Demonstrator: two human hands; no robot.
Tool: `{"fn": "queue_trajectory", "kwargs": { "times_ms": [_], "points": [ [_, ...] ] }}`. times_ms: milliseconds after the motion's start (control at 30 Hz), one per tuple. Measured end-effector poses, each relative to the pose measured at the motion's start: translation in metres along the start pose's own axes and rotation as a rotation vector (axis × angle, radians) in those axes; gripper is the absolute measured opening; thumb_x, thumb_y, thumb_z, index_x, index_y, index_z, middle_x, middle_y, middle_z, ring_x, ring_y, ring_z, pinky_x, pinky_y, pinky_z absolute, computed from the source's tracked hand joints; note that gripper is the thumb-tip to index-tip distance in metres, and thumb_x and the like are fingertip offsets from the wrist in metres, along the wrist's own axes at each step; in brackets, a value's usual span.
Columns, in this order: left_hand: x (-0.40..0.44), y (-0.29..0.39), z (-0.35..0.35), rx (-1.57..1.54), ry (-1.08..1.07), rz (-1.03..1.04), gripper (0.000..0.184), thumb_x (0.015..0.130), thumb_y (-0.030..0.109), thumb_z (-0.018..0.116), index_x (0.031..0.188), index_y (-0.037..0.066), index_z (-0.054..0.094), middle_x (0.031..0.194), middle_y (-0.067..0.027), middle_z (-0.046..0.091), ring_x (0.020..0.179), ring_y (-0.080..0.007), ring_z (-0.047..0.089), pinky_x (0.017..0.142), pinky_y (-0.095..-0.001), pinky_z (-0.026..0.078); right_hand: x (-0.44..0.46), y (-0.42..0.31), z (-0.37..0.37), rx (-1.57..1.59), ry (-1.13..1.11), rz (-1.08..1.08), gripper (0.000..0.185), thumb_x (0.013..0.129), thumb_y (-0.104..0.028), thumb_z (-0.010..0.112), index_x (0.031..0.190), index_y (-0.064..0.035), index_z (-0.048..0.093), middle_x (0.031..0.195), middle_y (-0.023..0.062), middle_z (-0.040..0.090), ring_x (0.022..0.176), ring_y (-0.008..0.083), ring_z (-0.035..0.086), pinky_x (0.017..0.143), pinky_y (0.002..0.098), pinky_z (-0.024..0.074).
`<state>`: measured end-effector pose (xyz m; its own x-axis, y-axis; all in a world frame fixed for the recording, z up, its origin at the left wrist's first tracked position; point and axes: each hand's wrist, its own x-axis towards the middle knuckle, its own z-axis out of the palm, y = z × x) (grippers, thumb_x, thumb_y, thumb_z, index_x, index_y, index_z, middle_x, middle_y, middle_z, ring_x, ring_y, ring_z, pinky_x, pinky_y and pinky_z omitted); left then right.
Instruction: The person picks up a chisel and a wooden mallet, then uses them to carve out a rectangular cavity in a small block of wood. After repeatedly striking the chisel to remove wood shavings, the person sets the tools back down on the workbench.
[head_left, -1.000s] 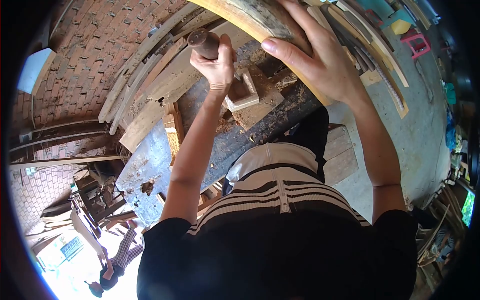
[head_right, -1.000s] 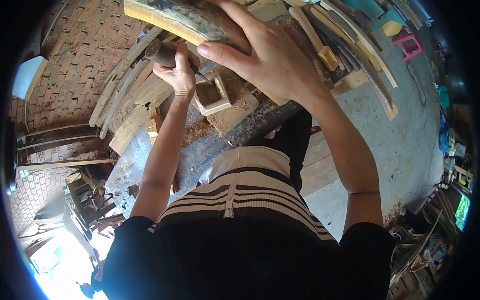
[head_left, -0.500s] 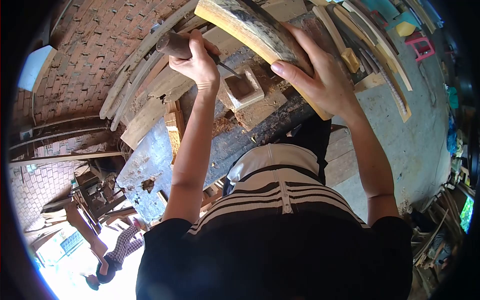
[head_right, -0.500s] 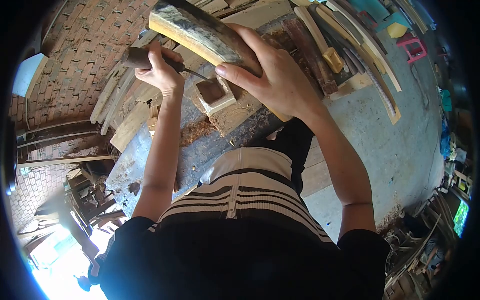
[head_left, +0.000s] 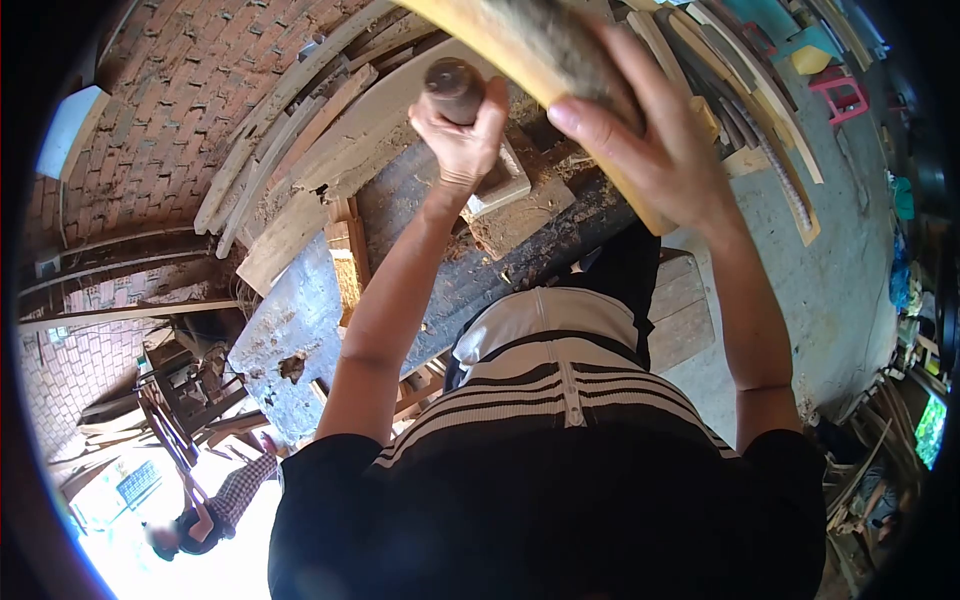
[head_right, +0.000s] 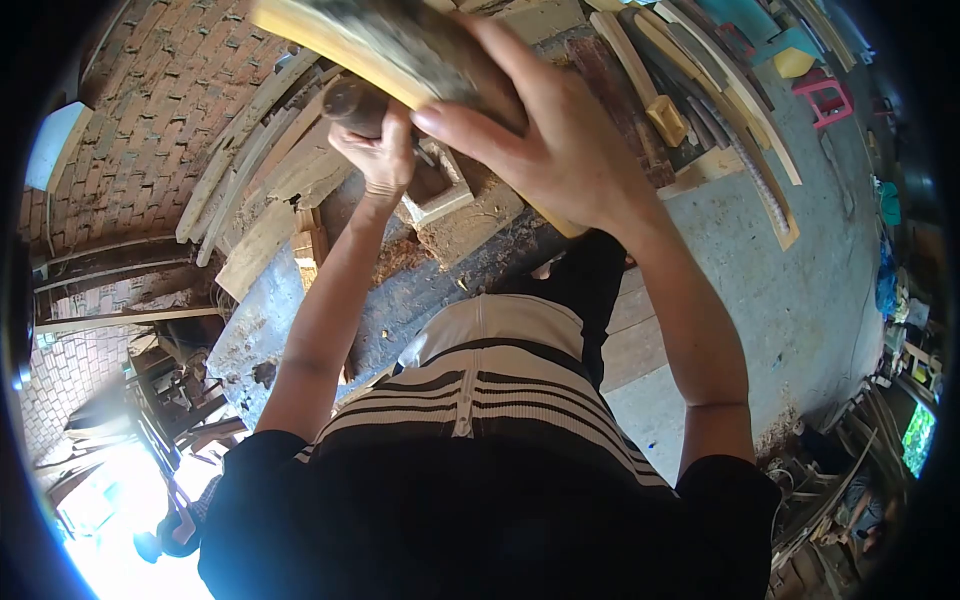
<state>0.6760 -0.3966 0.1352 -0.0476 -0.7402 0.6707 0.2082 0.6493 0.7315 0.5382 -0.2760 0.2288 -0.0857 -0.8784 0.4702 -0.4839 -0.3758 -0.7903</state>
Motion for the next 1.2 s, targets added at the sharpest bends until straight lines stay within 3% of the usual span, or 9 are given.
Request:
{"fn": "queue_trajectory", "kwargs": {
  "times_ms": [67, 133, 267, 367, 433, 533, 600, 900, 1200],
  "points": [
    [-0.012, -0.018, -0.002, 0.06, -0.086, -0.106, 0.019, 0.072, 0.019, 0.076, 0.076, 0.007, 0.061, 0.062, -0.0003, 0.063, 0.053, -0.0112, 0.061, 0.057, -0.0274, 0.051, 0.022, -0.029, -0.012, -0.068, -0.05, -0.038, 0.061, 0.093, -0.033, 0.064, 0.142, -0.0019, 0.043, 0.124, 0.0135, 0.059, 0.108, 0.0201, 0.06, 0.088, 0.0311, 0.0497],
    [-0.009, -0.001, 0.007, 0.077, -0.074, -0.074, 0.022, 0.071, 0.022, 0.076, 0.079, 0.007, 0.062, 0.061, -0.0004, 0.062, 0.052, -0.0123, 0.061, 0.057, -0.0273, 0.05, 0.042, -0.055, -0.007, 0.514, 0.091, -0.226, 0.072, 0.094, -0.037, 0.063, 0.142, 0.0073, 0.033, 0.104, 0.0218, 0.063, 0.088, 0.0201, 0.067, 0.074, 0.0351, 0.0534],
    [-0.033, -0.04, -0.001, 0.209, -0.007, 0.066, 0.041, 0.069, 0.035, 0.079, 0.093, 0.006, 0.064, 0.083, -0.0072, 0.067, 0.074, -0.0232, 0.063, 0.081, -0.0379, 0.045, 0.016, -0.017, 0.0, -0.503, -0.088, -0.186, 0.062, 0.089, -0.04, 0.068, 0.138, -0.0058, 0.051, 0.064, 0.0095, 0.067, 0.044, 0.0143, 0.059, 0.042, 0.0292, 0.0473],
    [-0.028, -0.04, 0.006, -0.128, 0.03, -0.151, 0.043, 0.068, 0.033, 0.08, 0.096, 0.005, 0.064, 0.082, -0.0075, 0.068, 0.071, -0.0233, 0.064, 0.077, -0.0376, 0.048, 0.035, -0.041, -0.029, -0.509, -0.256, -0.032, 0.066, 0.088, -0.042, 0.067, 0.139, -0.0033, 0.049, 0.062, 0.0112, 0.066, 0.043, 0.0156, 0.059, 0.041, 0.0299, 0.0471],
    [-0.014, -0.009, 0.005, 0.099, -0.086, 0.022, 0.038, 0.068, 0.026, 0.08, 0.093, 0.004, 0.062, 0.073, -0.0064, 0.068, 0.06, -0.0194, 0.065, 0.063, -0.0329, 0.053, 0.061, -0.06, -0.056, 0.478, -0.552, -0.083, 0.073, 0.094, -0.036, 0.063, 0.143, 0.0084, 0.032, 0.105, 0.0225, 0.062, 0.087, 0.016, 0.066, 0.073, 0.0342, 0.0539],
    [-0.031, -0.044, -0.005, 0.451, 0.034, 0.241, 0.033, 0.068, 0.026, 0.079, 0.085, 0.004, 0.062, 0.076, -0.0125, 0.067, 0.067, -0.0248, 0.066, 0.067, -0.0351, 0.052, 0.027, -0.03, -0.005, -0.452, -0.239, -0.008, 0.068, 0.089, -0.043, 0.067, 0.14, -0.0014, 0.048, 0.061, 0.0125, 0.066, 0.044, 0.0163, 0.06, 0.042, 0.0298, 0.0486],
    [-0.021, -0.048, -0.005, 0.245, -0.149, 0.048, 0.036, 0.069, 0.028, 0.079, 0.088, 0.002, 0.062, 0.081, -0.0121, 0.069, 0.072, -0.0258, 0.068, 0.069, -0.037, 0.053, 0.027, -0.021, -0.003, -0.338, -0.184, -0.045, 0.069, 0.09, -0.043, 0.065, 0.14, -0.0007, 0.047, 0.061, 0.0122, 0.066, 0.044, 0.0169, 0.061, 0.043, 0.0307, 0.0495],
    [0.033, -0.021, -0.036, -0.162, 0.388, -0.415, 0.016, 0.078, 0.01, 0.059, 0.064, 0.003, 0.056, 0.046, -0.0062, 0.053, 0.036, -0.0148, 0.051, 0.038, -0.0307, 0.047, 0.016, -0.021, -0.019, 0.046, -0.251, 0.301, 0.069, 0.096, -0.039, 0.059, 0.144, 0.003, 0.033, 0.113, 0.0208, 0.063, 0.092, 0.0246, 0.067, 0.077, 0.0358, 0.0523],
    [0.01, -0.001, -0.012, -0.189, 0.089, -0.226, 0.006, 0.083, 0.005, 0.061, 0.079, 0.002, 0.057, 0.051, -0.0044, 0.056, 0.04, -0.0124, 0.054, 0.038, -0.0274, 0.042, 0.016, -0.032, -0.016, 0.065, -0.239, 0.305, 0.071, 0.096, -0.042, 0.06, 0.144, 0.003, 0.033, 0.115, 0.0203, 0.062, 0.097, 0.0251, 0.066, 0.08, 0.0353, 0.0516]
  ]
}}
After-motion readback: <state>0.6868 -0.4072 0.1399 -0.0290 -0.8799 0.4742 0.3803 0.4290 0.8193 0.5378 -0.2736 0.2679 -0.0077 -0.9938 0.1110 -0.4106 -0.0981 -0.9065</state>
